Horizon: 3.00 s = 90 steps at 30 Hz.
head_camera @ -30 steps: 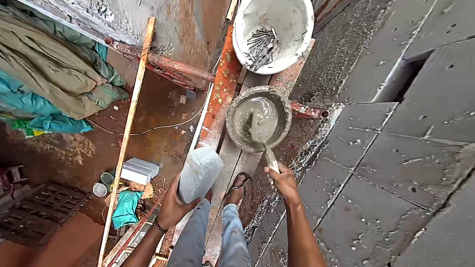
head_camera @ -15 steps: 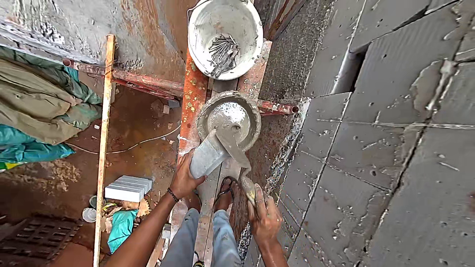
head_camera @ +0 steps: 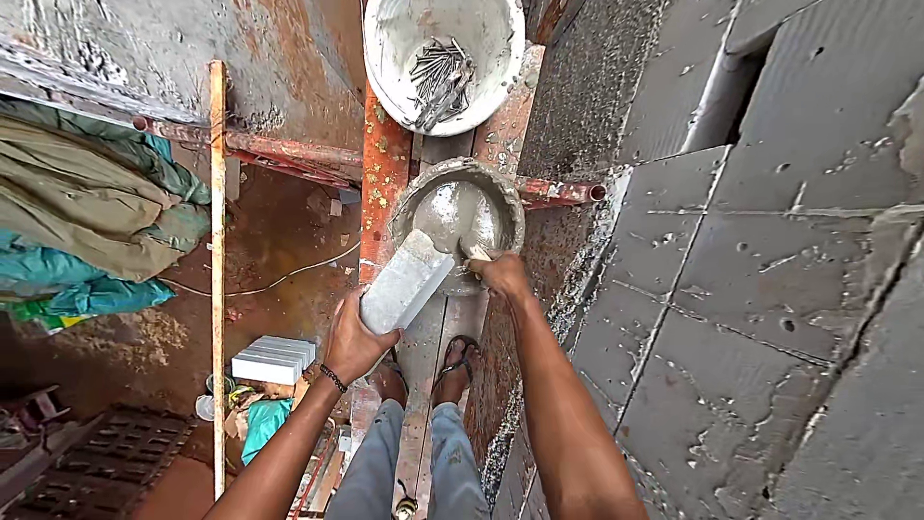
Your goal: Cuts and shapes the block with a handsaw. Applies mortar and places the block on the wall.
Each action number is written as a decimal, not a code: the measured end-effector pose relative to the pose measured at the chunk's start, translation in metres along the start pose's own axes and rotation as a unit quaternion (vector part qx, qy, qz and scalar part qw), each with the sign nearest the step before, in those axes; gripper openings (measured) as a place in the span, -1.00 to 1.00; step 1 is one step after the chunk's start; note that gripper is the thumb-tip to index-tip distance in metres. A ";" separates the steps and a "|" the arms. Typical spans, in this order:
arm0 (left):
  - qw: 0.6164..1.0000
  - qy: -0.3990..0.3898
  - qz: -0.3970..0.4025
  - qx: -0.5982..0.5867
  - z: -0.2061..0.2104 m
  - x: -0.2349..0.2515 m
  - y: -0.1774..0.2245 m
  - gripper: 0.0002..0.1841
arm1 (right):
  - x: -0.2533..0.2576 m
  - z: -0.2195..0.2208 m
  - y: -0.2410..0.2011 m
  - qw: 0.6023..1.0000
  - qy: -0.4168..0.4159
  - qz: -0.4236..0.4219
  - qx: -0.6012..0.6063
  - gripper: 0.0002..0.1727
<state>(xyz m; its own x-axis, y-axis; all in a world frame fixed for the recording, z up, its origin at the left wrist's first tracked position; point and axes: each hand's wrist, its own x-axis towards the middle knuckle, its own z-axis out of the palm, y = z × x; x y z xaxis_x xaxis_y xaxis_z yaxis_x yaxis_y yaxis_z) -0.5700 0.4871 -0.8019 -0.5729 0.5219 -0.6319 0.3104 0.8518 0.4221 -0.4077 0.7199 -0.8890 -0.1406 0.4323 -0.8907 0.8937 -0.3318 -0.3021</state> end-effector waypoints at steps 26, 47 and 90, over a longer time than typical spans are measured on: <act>0.869 -0.155 0.043 0.469 -0.029 0.043 0.123 -0.13 | -0.102 0.158 0.101 0.871 0.351 -0.176 -0.294 -0.48; 0.929 0.049 0.313 0.189 -0.059 0.010 -0.012 0.08 | -0.116 0.167 0.074 0.909 0.303 -0.168 -0.231 -0.43; 0.924 0.206 0.317 -0.060 -0.043 -0.009 0.080 0.11 | -0.147 0.097 0.106 0.838 0.391 -0.350 -0.151 -0.52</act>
<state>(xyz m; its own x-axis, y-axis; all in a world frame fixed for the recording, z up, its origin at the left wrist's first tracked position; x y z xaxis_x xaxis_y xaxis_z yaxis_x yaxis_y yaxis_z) -0.5722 0.5486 -0.7346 -0.5526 0.8314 0.0582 0.6105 0.3563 0.7074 -0.3338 0.5403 -0.8233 -0.4593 0.8883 -0.0001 0.7922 0.4096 -0.4524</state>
